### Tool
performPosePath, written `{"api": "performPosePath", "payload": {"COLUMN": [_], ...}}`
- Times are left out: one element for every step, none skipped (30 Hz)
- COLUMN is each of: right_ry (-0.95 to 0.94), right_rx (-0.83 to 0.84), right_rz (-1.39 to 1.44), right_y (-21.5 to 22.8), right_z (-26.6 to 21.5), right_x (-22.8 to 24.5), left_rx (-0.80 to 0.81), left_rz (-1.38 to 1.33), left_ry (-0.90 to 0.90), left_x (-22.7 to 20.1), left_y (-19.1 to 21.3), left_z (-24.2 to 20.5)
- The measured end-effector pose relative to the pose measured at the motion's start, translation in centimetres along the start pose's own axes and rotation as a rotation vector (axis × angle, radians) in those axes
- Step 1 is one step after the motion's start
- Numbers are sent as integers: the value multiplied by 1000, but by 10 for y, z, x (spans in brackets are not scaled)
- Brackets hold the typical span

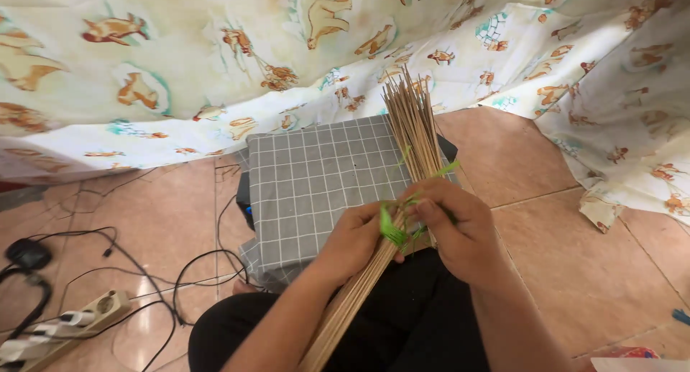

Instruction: Bundling and tying thin wooden sticks together using green plastic string.

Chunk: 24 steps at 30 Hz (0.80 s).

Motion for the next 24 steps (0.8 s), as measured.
{"api": "performPosePath", "payload": {"right_ry": [-47, -54, -97, -139, -150, -204, -249, -252, -285, -318, -325, -333, -338, -344, -348, -351, -359, -364, -364, -369, -378, -387, -388, -384], "right_rx": [-22, -19, -48, -78, -69, -81, -99, -97, -143, -189, -184, -217, -251, -248, -259, -270, -268, -273, -274, -270, -233, -196, -196, -206], "right_rz": [95, 87, 113, 139, 137, 148, 159, 156, 225, 294, 293, 389, 486, 487, 529, 571, 568, 600, 635, 635, 659, 683, 686, 720], "right_y": [-6, -13, -19, -24, -29, -33, -35, -40, -43, -45, -50, -54, -57, -60, -62, -64, -65, -66, -67, -67, -71, -74, -74, -73], "right_z": [3, 3, 1, -1, -2, -5, -5, -7, -9, -11, -11, -12, -13, -15, -17, -19, -20, -21, -21, -19, -17, -14, -15, -15], "right_x": [-11, -23, -37, -51, -67, -86, -104, -117, -133, -148, -156, -163, -171, -176, -181, -187, -188, -188, -189, -187, -184, -181, -180, -178], "left_rx": [-84, -80, -170, -261, -265, -337, -403, -403, -414, -426, -430, -408, -387, -391, -373, -356, -358, -334, -312, -316, -305, -294, -295, -327], "left_rz": [75, 67, 18, -31, -39, -72, -101, -104, -100, -96, -99, -128, -156, -157, -236, -314, -317, -385, -453, -456, -434, -412, -409, -412], "left_ry": [-26, -21, -61, -101, -90, -124, -167, -164, -150, -136, -129, -122, -116, -111, -85, -59, -51, -97, -149, -146, -196, -246, -245, -285], "left_x": [12, 16, 17, 19, 23, 24, 22, 27, 32, 37, 38, 38, 39, 40, 43, 46, 57, 65, 71, 72, 68, 63, 68, 71], "left_y": [8, 11, 20, 30, 34, 42, 50, 54, 59, 64, 68, 70, 73, 75, 74, 73, 75, 75, 76, 76, 77, 77, 77, 79], "left_z": [9, 15, 20, 24, 28, 30, 33, 39, 44, 48, 50, 53, 55, 57, 60, 62, 67, 72, 77, 75, 74, 73, 75, 77]}}
Point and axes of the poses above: each hand's wrist, its own z-axis towards the middle knuckle, its own y-axis out of the back of the hand, x = y × z, the point moved 7 cm from there along z, towards the middle knuckle, and after that the axes turned 6 degrees about -x, right-handed, at the moved point
